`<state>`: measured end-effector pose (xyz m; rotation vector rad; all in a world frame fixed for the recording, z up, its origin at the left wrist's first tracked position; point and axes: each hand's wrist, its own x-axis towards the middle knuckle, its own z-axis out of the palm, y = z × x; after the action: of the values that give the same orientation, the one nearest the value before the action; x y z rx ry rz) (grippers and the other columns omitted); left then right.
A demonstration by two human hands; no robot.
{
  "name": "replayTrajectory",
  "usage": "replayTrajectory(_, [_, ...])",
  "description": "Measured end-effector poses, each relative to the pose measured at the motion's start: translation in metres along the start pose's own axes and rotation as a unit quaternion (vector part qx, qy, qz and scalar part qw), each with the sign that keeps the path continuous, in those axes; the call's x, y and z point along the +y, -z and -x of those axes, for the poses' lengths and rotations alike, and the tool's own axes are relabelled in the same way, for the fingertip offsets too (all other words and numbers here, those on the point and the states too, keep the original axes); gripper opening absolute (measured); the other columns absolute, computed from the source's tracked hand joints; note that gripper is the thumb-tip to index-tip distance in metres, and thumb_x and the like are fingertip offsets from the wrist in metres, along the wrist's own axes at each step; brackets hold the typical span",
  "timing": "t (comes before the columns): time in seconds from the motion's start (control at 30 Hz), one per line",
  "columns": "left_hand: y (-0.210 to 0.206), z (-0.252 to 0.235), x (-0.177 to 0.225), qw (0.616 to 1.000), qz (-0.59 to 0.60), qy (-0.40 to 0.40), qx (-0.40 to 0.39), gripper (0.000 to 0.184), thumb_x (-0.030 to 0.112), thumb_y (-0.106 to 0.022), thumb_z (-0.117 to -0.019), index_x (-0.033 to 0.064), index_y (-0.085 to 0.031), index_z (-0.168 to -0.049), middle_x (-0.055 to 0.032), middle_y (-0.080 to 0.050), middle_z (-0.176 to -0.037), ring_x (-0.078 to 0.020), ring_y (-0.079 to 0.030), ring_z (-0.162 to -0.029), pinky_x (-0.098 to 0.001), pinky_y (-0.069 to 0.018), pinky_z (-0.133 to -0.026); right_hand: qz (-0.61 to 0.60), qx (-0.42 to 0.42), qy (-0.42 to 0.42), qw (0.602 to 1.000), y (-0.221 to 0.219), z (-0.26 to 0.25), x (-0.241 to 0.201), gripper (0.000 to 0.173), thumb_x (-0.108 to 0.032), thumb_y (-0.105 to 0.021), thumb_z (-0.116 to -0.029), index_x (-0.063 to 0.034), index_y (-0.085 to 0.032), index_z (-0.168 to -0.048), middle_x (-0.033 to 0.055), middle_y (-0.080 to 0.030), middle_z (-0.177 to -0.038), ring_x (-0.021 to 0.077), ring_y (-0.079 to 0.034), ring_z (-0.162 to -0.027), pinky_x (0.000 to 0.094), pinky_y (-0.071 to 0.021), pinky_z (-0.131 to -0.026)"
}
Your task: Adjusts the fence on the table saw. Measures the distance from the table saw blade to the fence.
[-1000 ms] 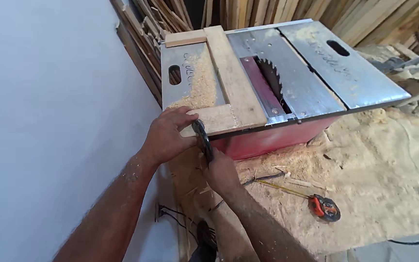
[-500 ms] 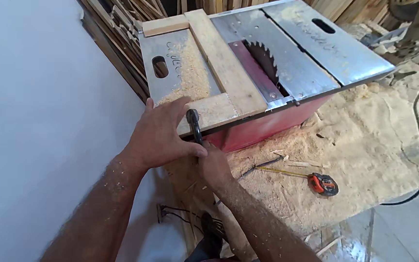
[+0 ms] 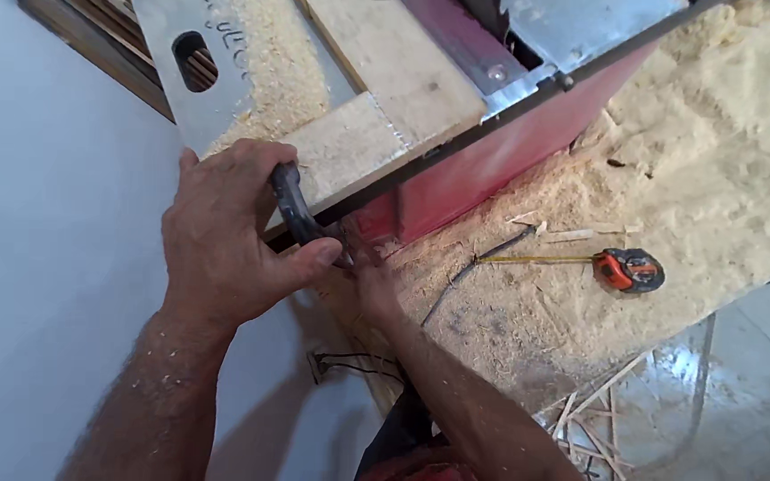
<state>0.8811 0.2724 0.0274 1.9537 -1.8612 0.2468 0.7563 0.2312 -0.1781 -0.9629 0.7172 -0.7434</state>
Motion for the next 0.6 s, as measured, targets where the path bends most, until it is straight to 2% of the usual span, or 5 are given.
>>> replayTrajectory(0.07, [-0.001,0.0,-0.001,1.0,-0.004,-0.004,0.004,0.098,0.087,-0.04,-0.0845,0.009,-0.054,-0.142,-0.0163,-0.064,-0.132,-0.0308,-0.059,-0.127,-0.064,-0.0344,-0.112,-0.118,0.028,0.03,0.992,-0.021,-0.013,0.01,0.052,-0.033,-0.034,-0.1108,-0.0018,-0.049,-0.15,0.0117,-0.055,-0.15,0.0159,-0.056,-0.133,0.0379,-0.0487,-0.111])
replayTrajectory(0.17, [-0.001,0.0,-0.001,1.0,-0.008,0.005,-0.007,0.101,0.09,-0.038,-0.0833,0.0101,-0.052,-0.144,-0.0163,-0.063,-0.132,-0.0296,-0.059,-0.126,-0.0623,-0.036,-0.112,-0.247,0.079,0.073,0.963,-0.049,-0.022,0.014,0.044,-0.031,-0.034,-0.1112,-0.0024,-0.059,-0.134,0.0046,-0.066,-0.128,0.0078,-0.06,-0.121,0.0309,-0.0471,-0.109])
replayTrajectory(0.27, [-0.002,0.001,-0.004,1.0,0.001,0.013,-0.013,0.102,0.09,-0.04,-0.0816,0.0104,-0.051,-0.145,-0.0154,-0.062,-0.134,-0.0278,-0.059,-0.126,-0.0597,-0.0378,-0.111,-0.29,0.044,0.112,0.949,-0.057,-0.03,0.017,0.053,-0.035,-0.025,-0.1123,-0.0043,-0.049,-0.148,0.0069,-0.058,-0.144,0.011,-0.053,-0.133,0.0324,-0.04,-0.117])
replayTrajectory(0.37, [-0.004,0.001,-0.007,1.0,0.006,0.003,-0.008,0.103,0.089,-0.042,-0.0824,0.008,-0.05,-0.146,-0.0166,-0.063,-0.13,-0.0272,-0.061,-0.118,-0.0532,-0.0459,-0.101,-0.324,0.015,0.139,0.936,-0.065,-0.04,0.021,0.052,-0.042,-0.028,-0.111,-0.0105,-0.051,-0.146,0.0029,-0.061,-0.135,0.0092,-0.056,-0.124,0.0326,-0.045,-0.11])
replayTrajectory(0.6, [-0.007,0.001,-0.01,1.0,0.013,-0.012,-0.003,0.103,0.087,-0.042,-0.0829,0.0068,-0.05,-0.146,-0.018,-0.063,-0.13,-0.028,-0.061,-0.119,-0.0503,-0.0472,-0.1,-0.356,0.119,0.147,0.915,-0.082,-0.05,-0.013,0.03,-0.03,-0.04,-0.1096,-0.0171,-0.065,-0.1,-0.0105,-0.065,-0.088,-0.0046,-0.062,-0.085,0.0154,-0.0516,-0.081])
